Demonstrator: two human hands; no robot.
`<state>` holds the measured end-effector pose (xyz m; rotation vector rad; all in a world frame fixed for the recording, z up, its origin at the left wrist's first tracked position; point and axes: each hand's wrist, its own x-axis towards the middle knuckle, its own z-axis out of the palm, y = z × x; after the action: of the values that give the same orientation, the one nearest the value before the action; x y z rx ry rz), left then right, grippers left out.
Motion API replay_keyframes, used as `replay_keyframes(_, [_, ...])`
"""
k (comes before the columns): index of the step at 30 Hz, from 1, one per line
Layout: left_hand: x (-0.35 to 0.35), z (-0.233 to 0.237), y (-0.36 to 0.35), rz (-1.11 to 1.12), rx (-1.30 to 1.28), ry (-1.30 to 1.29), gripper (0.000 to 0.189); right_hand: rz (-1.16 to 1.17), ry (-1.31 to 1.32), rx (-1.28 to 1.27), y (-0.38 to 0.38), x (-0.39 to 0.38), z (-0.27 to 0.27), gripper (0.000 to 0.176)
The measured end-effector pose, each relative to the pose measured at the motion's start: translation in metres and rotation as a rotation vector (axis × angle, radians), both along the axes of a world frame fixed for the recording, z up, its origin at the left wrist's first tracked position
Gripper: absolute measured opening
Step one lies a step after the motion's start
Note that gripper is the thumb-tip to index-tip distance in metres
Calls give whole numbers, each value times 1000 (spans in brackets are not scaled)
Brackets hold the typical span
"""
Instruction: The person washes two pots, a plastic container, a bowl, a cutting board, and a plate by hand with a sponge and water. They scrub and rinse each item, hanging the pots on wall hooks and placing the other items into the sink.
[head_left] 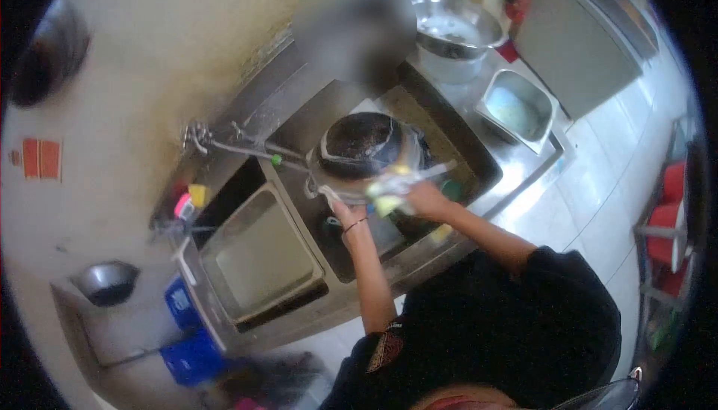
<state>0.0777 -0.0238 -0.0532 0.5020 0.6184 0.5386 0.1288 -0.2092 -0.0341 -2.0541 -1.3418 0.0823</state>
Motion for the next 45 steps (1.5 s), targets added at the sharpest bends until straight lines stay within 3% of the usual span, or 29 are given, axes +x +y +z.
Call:
replay_keyframes(1, [-3, -5, 6, -10, -3, -7, 61, -195, 95, 144, -25, -2, 11, 43])
replay_keyframes(2, [-3, -9, 14, -10, -7, -18, 61, -373, 139, -109, -56, -1, 20, 43])
replay_keyframes(4, [-2, -26, 29, 32, 25, -30, 59, -760, -367, 195, -125, 26, -37, 43])
replay_keyframes(5, [-2, -37, 38, 14, 80, -33, 57, -981, -167, 74, -148, 39, -16, 38])
replay_keyframes(6, [-2, -49, 45, 59, 60, -43, 57, -1173, 73, 165, -135, 51, 62, 41])
replay_keyframes(9, [2, -99, 72, -11, -75, 110, 67, -1137, -197, 231, -154, 105, 73, 30])
replay_keyframes(11, [5, -100, 76, 42, -142, 118, 62, -1142, -161, -300, -175, 136, 38, 30])
replay_keyframes(12, [7, -100, 79, 67, -189, 146, 57, -1103, -250, -286, -196, 156, 1, 34])
replay_keyframes(13, [10, -108, 84, 91, -208, 126, 57, -870, -107, -531, -214, 177, -14, 47])
replay_keyframes(14, [9, -126, 90, 91, -229, 149, 57, -915, 20, -384, -194, 164, 5, 59])
replay_keyframes(16, [6, -154, 98, 92, -270, 202, 57, -920, -161, -545, -226, 192, -39, 59])
replay_keyframes(18, [4, -158, 96, 178, -310, 133, 58, -1272, -291, -324, -85, 109, 72, 53])
replay_keyframes(20, [2, -141, 91, 250, -340, 73, 59, -662, -354, 136, -26, 88, 55, 39])
replay_keyframes(22, [2, -104, 91, 282, -425, 356, 59, -461, 86, -141, 67, 47, 60, 40])
replay_keyframes(23, [0, -117, 90, 241, -464, 155, 59, -343, 237, -573, 115, 33, 64, 37])
replay_keyframes(24, [1, -134, 91, 250, -468, 151, 59, 28, -186, -291, 143, 32, 13, 34])
replay_keyframes(25, [2, -154, 92, 277, -438, 50, 60, 6, -72, -190, 183, 13, 16, 36])
replay_keyframes(27, [7, -218, 93, 319, -393, -287, 59, 192, -227, -632, 241, 20, -49, 41])
replay_keyframes(28, [5, -197, 91, 328, -391, -292, 59, 292, -336, -777, 261, 23, -66, 41])
replay_keyframes(30, [-1, -128, 85, 418, -380, -336, 58, 312, -544, -606, 278, 37, -102, 41])
replay_keyframes(32, [2, -134, 87, 411, -351, -240, 55, 327, -744, -431, 296, 40, -106, 42])
replay_keyframes(34, [5, -128, 80, 373, -483, -264, 53, 207, -515, -672, 315, 37, -104, 41])
replay_keyframes(35, [10, -137, 83, 353, -524, -296, 52, 167, -232, -713, 318, 38, -92, 39])
replay_keyframes(36, [15, -145, 83, 357, -527, -304, 52, 170, -240, -715, 326, 36, -82, 39])
replay_keyframes(38, [12, -84, 92, 375, -777, -393, 51, -50, -140, -761, 346, 40, -81, 36])
replay_keyframes(39, [21, -93, 93, 448, -654, -423, 48, -44, -150, -762, 350, 38, -77, 36])
replay_keyframes(42, [36, -115, 112, 446, -488, -487, 44, 46, -377, -720, 357, 27, -58, 25])
replay_keyframes(44, [42, -135, 116, 485, -457, -664, 43, 142, -516, -728, 356, 33, -107, 24])
replay_keyframes(45, [40, -134, 120, 520, -414, -832, 41, 439, -698, -614, 347, 37, -116, 24])
